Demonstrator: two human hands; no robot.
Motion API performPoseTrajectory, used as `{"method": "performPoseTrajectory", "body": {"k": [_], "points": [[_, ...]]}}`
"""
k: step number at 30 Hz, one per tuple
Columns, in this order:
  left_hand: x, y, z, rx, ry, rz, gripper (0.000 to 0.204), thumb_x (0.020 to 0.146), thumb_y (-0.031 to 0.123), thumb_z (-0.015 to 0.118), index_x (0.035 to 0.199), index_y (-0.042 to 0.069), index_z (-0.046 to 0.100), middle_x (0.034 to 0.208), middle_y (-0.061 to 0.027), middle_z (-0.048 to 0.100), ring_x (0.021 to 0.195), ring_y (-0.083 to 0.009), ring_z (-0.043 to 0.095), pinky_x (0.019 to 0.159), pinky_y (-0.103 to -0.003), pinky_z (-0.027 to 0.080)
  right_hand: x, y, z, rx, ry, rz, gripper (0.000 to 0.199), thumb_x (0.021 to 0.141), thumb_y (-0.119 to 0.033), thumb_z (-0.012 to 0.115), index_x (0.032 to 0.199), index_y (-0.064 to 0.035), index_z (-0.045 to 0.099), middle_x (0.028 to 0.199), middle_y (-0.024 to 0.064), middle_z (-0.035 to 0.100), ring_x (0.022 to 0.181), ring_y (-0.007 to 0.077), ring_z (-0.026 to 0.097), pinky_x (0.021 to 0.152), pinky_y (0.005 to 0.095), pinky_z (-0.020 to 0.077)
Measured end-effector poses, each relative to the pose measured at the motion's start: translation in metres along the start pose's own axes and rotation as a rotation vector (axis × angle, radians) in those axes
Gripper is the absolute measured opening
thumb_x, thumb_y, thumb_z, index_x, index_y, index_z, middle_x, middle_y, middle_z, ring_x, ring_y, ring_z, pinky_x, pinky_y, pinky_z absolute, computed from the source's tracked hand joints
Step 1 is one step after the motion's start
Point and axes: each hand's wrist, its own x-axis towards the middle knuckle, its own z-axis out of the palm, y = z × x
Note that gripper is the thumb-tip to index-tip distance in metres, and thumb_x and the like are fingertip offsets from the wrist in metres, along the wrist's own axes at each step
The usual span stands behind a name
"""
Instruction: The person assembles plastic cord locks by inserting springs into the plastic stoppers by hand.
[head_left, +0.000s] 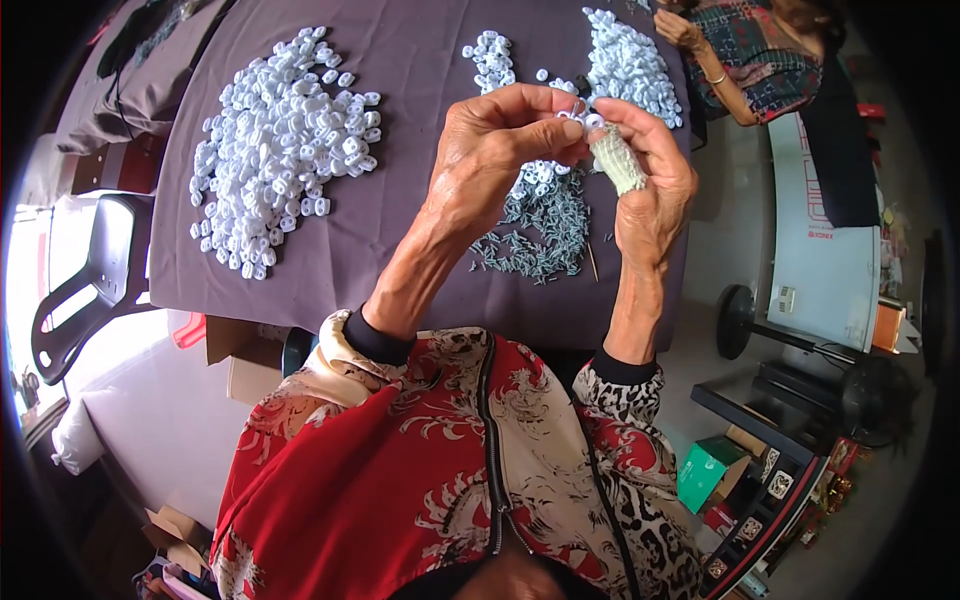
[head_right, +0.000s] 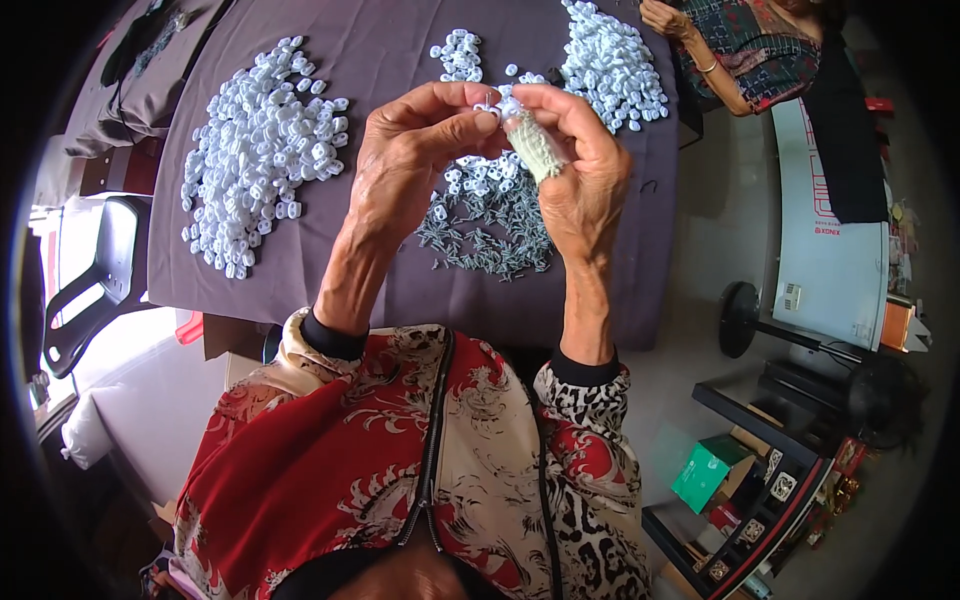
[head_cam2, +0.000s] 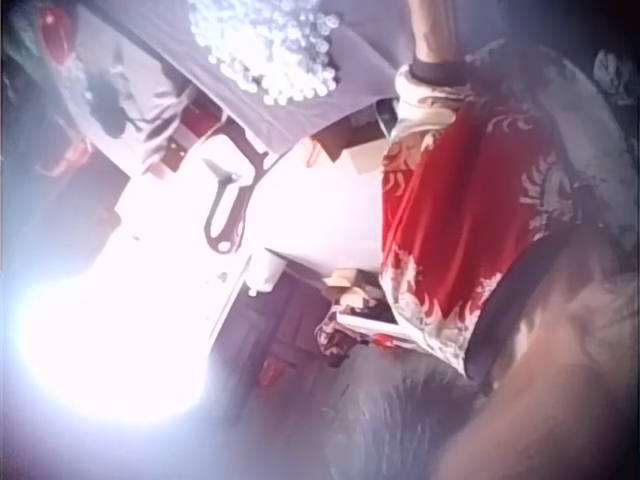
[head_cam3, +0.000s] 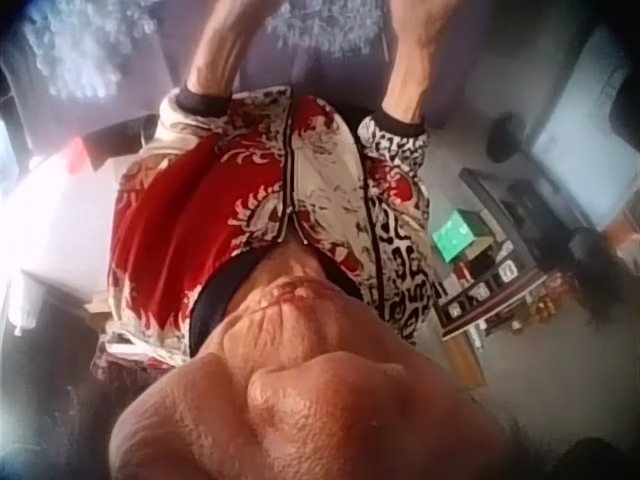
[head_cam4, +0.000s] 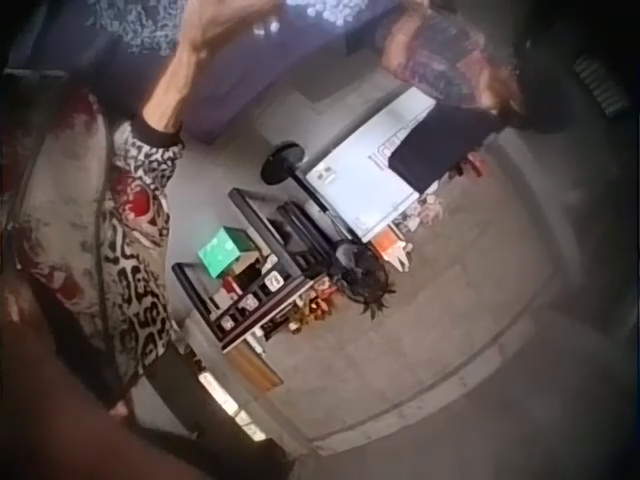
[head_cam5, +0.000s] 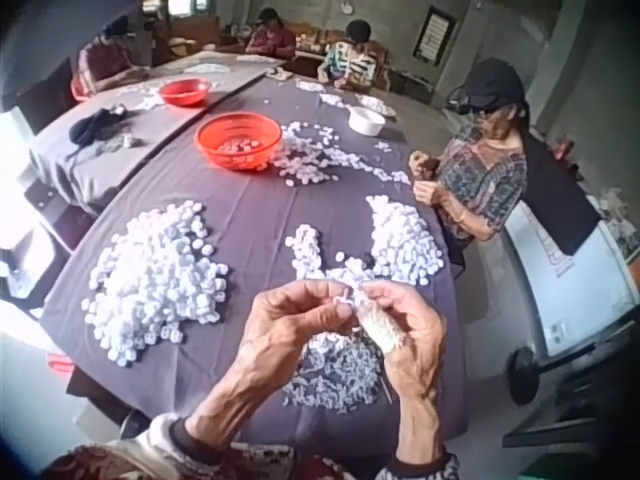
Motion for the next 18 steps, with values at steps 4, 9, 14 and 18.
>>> {"method": "performPoseTrajectory", "body": {"k": [4, 9, 14, 18], "points": [[-0.001, 0.006, 0.001, -0.039, 0.012, -0.028, 0.020, 0.075, 0.006, 0.064, 0.093, -0.002, 0.060, 0.076, -0.0082, 0.063, 0.070, -0.0169, 0.062, 0.068, -0.027, 0.049, 0.008, 0.000, -0.002, 0.144, 0.054, 0.137, 0.026, 0.078, -0.003, 0.053, 0.103, 0.0044, 0.056, 0.099, 0.0094, 0.058, 0.085, 0.0114, 0.054, 0.078, 0.0246, 0.0425], [-0.004, 0.012, 0.004, -0.030, 0.022, 0.005, 0.021, 0.074, 0.004, 0.066, 0.092, -0.002, 0.059, 0.075, -0.0079, 0.063, 0.067, -0.0156, 0.060, 0.065, -0.025, 0.047, 0.013, 0.001, -0.008, 0.302, -0.044, 0.166, 0.025, 0.077, 0.001, 0.054, 0.102, 0.0044, 0.056, 0.099, 0.0093, 0.058, 0.087, 0.0121, 0.054, 0.079, 0.0252, 0.0431], [-0.004, 0.011, 0.001, -0.017, 0.022, 0.018, 0.018, 0.073, 0.005, 0.066, 0.089, -0.002, 0.060, 0.075, -0.0076, 0.062, 0.066, -0.0146, 0.059, 0.064, -0.025, 0.047, 0.016, -0.003, -0.008, 0.256, -0.058, 0.175, 0.026, 0.077, 0.002, 0.052, 0.102, 0.0056, 0.055, 0.095, 0.0097, 0.058, 0.084, 0.0139, 0.056, 0.080, 0.0254, 0.0437], [-0.005, 0.013, 0.002, -0.044, 0.006, 0.017, 0.016, 0.073, 0.006, 0.067, 0.086, -0.002, 0.061, 0.075, -0.0072, 0.061, 0.067, -0.0136, 0.058, 0.065, -0.025, 0.046, 0.019, -0.010, -0.009, 0.289, -0.092, 0.128, 0.026, 0.076, 0.002, 0.051, 0.102, 0.0059, 0.055, 0.092, 0.0097, 0.059, 0.082, 0.0144, 0.057, 0.081, 0.0263, 0.0439]]}}
